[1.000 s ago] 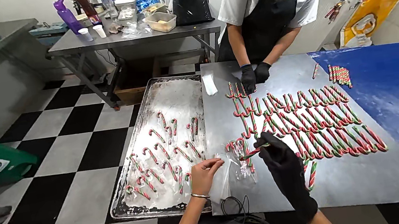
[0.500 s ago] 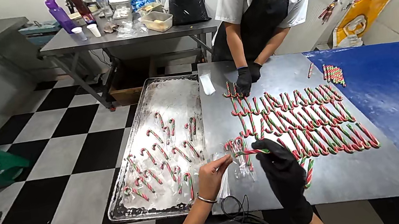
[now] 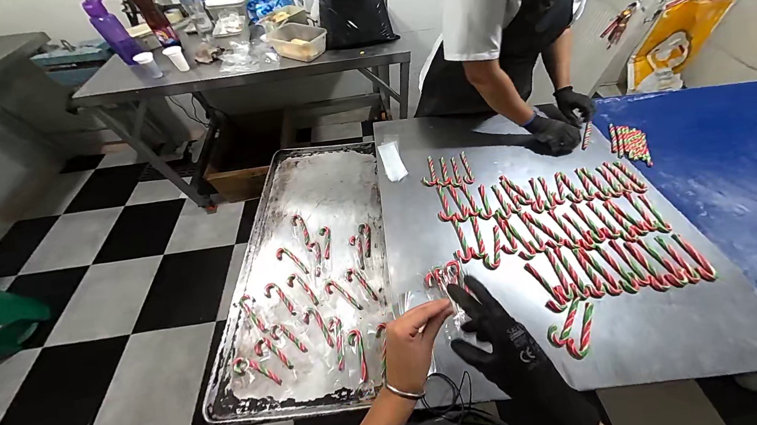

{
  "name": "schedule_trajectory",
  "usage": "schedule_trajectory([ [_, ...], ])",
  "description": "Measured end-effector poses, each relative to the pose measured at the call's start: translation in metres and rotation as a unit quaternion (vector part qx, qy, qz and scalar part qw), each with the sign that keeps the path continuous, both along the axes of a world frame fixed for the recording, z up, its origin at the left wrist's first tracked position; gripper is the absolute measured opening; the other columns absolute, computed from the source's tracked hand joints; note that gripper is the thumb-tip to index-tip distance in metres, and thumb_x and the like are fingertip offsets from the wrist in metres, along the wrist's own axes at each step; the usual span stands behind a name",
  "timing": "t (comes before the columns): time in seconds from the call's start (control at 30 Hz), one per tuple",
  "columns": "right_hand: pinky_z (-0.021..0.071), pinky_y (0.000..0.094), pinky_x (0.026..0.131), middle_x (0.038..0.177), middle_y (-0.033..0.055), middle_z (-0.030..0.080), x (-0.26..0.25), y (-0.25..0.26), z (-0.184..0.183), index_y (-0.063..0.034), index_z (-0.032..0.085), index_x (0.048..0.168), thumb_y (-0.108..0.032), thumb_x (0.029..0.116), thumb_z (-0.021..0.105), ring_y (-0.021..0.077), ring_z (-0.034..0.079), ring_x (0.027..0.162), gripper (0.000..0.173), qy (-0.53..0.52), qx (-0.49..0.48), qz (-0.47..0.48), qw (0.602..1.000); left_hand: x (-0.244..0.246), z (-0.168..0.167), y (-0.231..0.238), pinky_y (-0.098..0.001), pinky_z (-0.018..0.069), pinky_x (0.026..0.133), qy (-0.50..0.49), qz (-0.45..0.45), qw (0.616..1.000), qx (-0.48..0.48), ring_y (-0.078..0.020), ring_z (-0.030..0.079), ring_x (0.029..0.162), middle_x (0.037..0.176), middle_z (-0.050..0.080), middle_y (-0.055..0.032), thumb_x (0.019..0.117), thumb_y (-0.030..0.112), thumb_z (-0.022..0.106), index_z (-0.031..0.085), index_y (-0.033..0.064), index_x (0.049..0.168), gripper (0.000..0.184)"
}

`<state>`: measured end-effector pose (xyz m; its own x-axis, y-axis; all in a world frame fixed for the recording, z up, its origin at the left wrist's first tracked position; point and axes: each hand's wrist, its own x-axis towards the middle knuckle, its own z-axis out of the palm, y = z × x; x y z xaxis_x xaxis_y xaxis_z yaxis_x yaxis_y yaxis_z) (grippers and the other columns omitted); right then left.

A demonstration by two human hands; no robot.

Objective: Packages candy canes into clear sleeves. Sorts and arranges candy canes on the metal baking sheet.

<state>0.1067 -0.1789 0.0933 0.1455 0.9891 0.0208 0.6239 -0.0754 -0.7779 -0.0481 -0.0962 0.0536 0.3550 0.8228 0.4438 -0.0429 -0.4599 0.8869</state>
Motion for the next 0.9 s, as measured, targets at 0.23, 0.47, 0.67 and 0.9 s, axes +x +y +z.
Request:
schedule_trajectory([
  [0.23, 0.0603, 0.0395, 0.08, 0.095, 0.0077, 0.076, 0.01, 0.011, -0.032, -0.0036, 0.075, 0.114, -0.023, 0.0967, 0.066, 0.0168, 0.073, 0.083, 0.027, 0.055, -0.006, -0.104, 0.993, -0.005, -0.018, 0.004, -0.0373, 0.0559, 0.098, 0.148, 0.014, 0.982, -0.118, -0.0214, 0.069, 0.108, 0.115, 0.073, -0.0142, 0.0934, 0.03, 0.074, 0.074, 0.0013, 0.116, 0.037],
  [0.47, 0.0555, 0.0437, 0.097, 0.118, 0.0087, 0.075, 0.023, 0.041, -0.118, -0.0084, 0.074, 0.123, -0.022, 0.0975, 0.066, 0.0217, 0.073, 0.105, 0.03, 0.019, 0.009, -0.164, 0.986, -0.021, -0.094, 0.059, -0.0483, 0.0422, 0.111, 0.459, 0.04, 0.858, -0.228, -0.0372, 0.059, 0.122, 0.122, 0.067, -0.0228, 0.0951, 0.045, 0.071, 0.074, 0.0009, 0.112, 0.048],
  [0.67, 0.0348, 0.0567, 0.117, 0.152, 0.0205, 0.05, 0.103, 0.019, -0.113, -0.0011, 0.047, 0.151, -0.047, 0.098, 0.055, 0.0389, 0.046, 0.142, 0.071, -0.307, -0.045, -0.147, 0.939, -0.032, -0.102, 0.055, -0.0387, 0.0519, 0.105, 0.329, 0.028, 0.901, -0.282, -0.0217, 0.071, 0.111, 0.119, 0.074, -0.0147, 0.1041, 0.019, 0.061, 0.068, 0.0033, 0.13, 0.031],
  [0.9, 0.0446, 0.0586, 0.105, 0.14, 0.0295, 0.054, 0.122, 0.07, -0.106, -0.0015, 0.039, 0.154, -0.015, 0.1076, 0.041, 0.0464, 0.055, 0.127, 0.049, -0.297, -0.265, -0.19, 0.897, -0.036, -0.069, 0.045, -0.0374, 0.056, 0.098, 0.244, 0.098, 0.921, -0.288, -0.0148, 0.074, 0.099, 0.105, 0.078, -0.0062, 0.1047, 0.022, 0.06, 0.075, 0.0053, 0.118, 0.026],
])
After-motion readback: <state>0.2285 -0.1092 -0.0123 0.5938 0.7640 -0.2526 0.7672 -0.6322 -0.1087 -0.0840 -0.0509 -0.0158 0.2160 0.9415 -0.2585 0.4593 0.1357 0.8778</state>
